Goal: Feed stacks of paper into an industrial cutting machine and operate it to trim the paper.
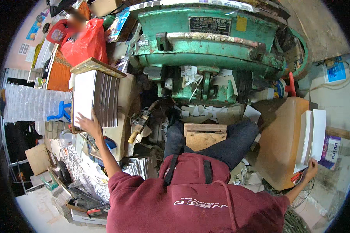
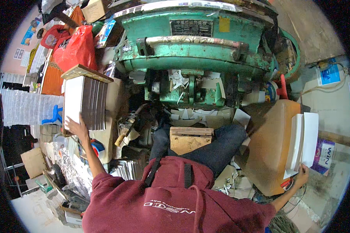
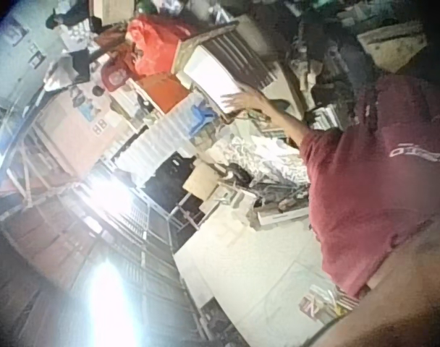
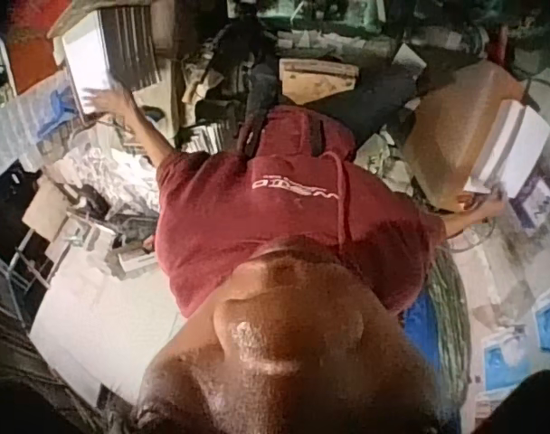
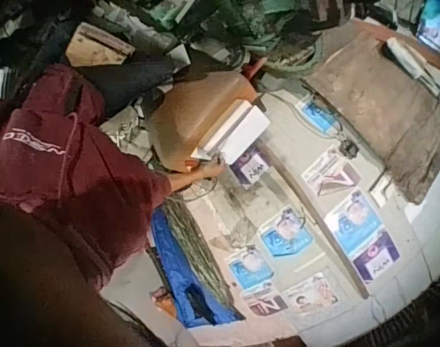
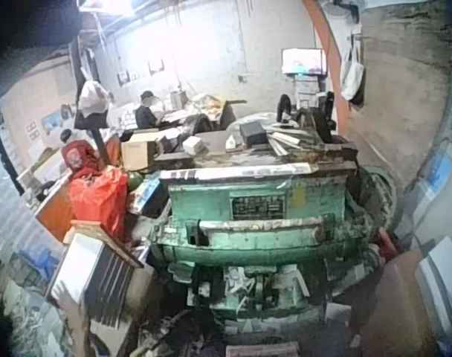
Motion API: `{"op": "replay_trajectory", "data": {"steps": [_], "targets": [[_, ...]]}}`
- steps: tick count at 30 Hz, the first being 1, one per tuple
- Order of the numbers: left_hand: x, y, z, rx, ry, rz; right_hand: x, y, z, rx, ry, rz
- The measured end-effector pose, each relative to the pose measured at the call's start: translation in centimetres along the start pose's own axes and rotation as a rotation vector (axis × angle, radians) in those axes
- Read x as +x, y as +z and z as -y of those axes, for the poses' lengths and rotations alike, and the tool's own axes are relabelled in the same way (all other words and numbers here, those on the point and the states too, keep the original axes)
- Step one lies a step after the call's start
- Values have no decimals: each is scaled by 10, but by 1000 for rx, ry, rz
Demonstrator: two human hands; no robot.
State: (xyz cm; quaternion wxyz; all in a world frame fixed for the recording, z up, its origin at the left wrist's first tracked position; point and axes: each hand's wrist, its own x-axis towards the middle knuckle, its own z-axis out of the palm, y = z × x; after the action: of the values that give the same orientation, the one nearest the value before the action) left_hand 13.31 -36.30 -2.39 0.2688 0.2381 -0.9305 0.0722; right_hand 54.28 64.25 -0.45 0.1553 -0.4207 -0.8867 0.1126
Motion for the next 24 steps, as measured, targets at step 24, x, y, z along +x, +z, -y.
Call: {"op": "replay_trajectory", "data": {"steps": [24], "targets": [[-76,-76,-329,-581,1109,847,-5,-66,245,163,-265,-588]]}}
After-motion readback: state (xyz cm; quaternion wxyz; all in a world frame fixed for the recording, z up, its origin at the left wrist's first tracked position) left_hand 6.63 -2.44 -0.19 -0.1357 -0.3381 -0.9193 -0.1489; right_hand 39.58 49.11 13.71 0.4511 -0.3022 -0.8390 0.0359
